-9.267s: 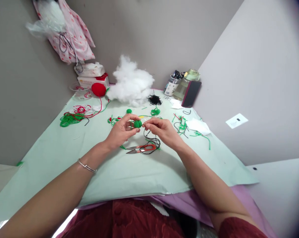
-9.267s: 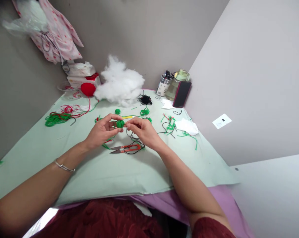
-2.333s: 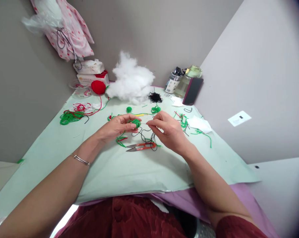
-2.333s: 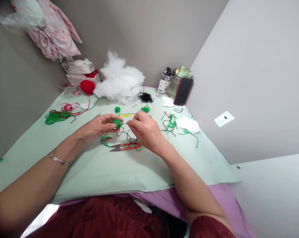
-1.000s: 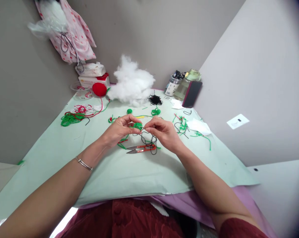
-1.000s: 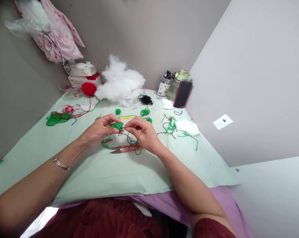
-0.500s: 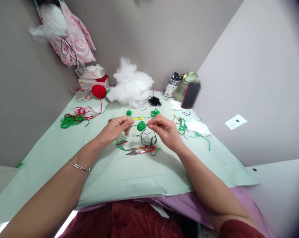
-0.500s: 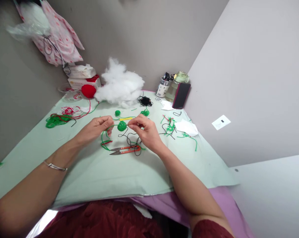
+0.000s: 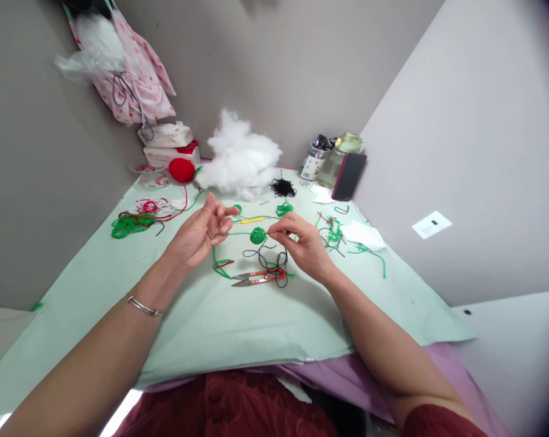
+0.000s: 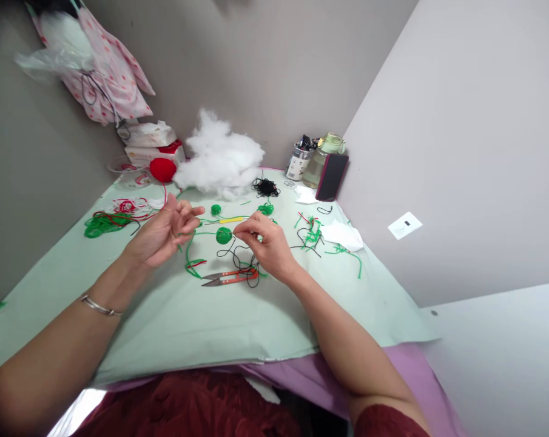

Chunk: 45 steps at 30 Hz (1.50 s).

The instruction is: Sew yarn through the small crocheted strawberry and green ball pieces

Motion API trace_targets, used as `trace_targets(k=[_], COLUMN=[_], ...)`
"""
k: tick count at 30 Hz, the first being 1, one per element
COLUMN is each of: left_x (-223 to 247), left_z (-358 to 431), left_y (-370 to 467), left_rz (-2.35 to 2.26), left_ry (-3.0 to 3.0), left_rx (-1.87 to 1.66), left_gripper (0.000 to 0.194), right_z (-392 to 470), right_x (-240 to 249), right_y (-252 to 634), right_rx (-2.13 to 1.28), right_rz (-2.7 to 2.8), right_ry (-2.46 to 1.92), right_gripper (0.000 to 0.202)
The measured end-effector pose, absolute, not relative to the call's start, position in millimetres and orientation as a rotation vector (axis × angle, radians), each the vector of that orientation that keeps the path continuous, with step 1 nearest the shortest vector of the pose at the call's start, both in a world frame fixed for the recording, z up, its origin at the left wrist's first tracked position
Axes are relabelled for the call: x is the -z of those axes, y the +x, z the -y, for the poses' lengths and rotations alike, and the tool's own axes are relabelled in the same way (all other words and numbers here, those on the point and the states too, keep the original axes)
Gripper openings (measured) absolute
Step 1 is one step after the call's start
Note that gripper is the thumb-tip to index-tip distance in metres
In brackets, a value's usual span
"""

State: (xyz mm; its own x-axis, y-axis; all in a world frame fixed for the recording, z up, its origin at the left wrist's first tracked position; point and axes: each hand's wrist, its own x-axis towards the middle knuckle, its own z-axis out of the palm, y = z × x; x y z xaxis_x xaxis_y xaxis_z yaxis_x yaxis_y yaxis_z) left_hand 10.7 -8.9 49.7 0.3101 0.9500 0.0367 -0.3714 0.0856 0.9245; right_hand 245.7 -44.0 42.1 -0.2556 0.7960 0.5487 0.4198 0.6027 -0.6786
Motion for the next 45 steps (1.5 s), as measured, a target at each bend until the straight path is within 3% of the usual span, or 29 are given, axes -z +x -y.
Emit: trace_targets(k=[6, 9, 13, 17, 26, 36, 45], left_x=[-46.6, -45.3, -45.7, -50.1, -43.1, -25.0, -17.5], left_z=[10.1, 8.2, 6.3, 5.3, 14.5, 18.6, 18.5], left_y=[3.2, 3.0, 9.5, 9.3, 14.6, 34.1, 38.4], left_rz=[-0.863, -0.905, -0.772, -0.540, -0.664, -0.734, -0.718], left_ry=[1.681, 1.656, 1.138, 0.715, 1.401, 1.357, 1.399], left_rx=[-0.809, -0.861, -1.020, -1.033, -0.822, -0.899, -1.021], left_gripper=[0.029, 0.035, 0.031, 0.045, 0.031, 0.030, 0.033], right_z=[45.5, 46.5, 47.2, 47.0, 47.5, 42.6, 53.5], right_x=[-43.1, -44.9, -46.3, -46.2, -48.1, -34.2, -39.8], right_y=[244.2, 243.4, 243.4, 244.6, 244.9, 240.7, 231.6], right_rx=[-0.482, -0.497, -0.502, -0.488, -0.440, -0.487, -0.063], right_rz=[1.916, 1.935, 1.946, 1.913, 1.888, 1.832, 2.138], right_ry=[-0.969, -0.958, -0.948, -0.934, -0.931, -1.063, -0.904], right_gripper=[0.012, 0.014, 0.015, 0.014, 0.014, 0.013, 0.018])
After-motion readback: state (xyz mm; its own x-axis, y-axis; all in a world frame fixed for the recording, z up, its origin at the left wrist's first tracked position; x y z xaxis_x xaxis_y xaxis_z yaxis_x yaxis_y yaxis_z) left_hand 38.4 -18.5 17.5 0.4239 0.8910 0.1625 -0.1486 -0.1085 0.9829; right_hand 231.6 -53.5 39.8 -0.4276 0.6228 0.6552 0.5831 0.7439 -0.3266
